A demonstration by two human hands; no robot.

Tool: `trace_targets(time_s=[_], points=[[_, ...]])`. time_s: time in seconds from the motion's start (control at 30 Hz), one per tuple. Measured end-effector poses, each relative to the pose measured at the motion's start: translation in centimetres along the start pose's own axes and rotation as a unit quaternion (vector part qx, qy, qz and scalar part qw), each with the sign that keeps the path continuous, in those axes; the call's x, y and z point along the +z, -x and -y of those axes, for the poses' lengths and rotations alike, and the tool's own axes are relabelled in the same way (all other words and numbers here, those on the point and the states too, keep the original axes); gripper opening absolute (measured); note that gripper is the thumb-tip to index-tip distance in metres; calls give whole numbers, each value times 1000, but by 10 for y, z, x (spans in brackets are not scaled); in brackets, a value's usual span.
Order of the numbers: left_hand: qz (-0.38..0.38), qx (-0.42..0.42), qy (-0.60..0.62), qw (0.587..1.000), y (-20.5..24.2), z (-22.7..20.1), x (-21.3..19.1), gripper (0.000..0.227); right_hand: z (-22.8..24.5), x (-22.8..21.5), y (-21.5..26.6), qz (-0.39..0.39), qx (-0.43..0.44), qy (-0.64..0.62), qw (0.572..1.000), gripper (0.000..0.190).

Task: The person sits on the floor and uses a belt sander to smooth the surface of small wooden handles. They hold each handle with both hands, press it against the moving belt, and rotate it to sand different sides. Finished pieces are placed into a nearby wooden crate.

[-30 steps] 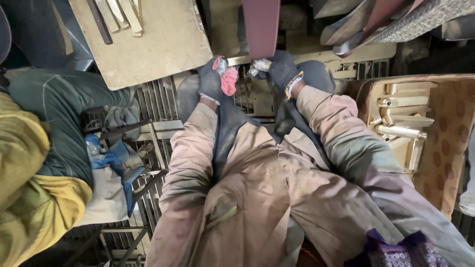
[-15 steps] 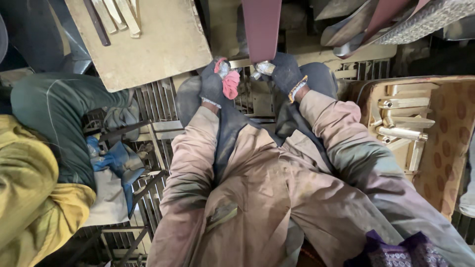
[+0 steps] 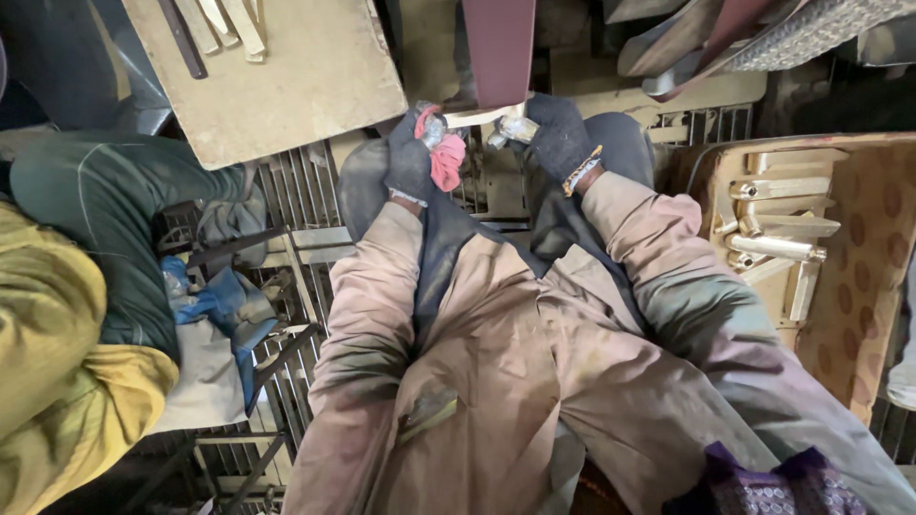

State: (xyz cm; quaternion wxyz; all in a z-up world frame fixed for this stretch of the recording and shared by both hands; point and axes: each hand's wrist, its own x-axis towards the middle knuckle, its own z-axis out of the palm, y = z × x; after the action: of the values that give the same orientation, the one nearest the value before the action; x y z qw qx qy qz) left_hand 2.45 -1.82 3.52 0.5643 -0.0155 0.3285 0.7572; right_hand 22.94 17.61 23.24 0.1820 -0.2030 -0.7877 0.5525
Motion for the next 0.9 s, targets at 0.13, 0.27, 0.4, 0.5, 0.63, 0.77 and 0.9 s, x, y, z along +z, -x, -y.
trace_targets(time_s=[0.13,0.27,0.4,0.5,0.63,0.77,0.9], points=[[-44,107,-134,984,-26,10,-10,33,-3,1,-10,2,111,-104,988,20],[3,37,36,999,-45,22,-28,35,-9,8,-18,-15,194,-223,955,19],[-13,56,-9,998,-50,19,-27,34,-6,6,-13,-18,197,-212,957,19],[-10,64,-100,993,-41,17,-23,38,-1,0,-1,-16,125,-179,976,19],[-22,134,-154,979,-23,23,-19,35,-4,-5,8,-6,72,-152,986,19],[-6,97,-117,988,-38,21,-16,39,-12,-4,-2,-10,127,-137,982,19],[3,60,-28,998,-59,21,-18,49,-22,-1,-10,-7,121,-124,985,19]])
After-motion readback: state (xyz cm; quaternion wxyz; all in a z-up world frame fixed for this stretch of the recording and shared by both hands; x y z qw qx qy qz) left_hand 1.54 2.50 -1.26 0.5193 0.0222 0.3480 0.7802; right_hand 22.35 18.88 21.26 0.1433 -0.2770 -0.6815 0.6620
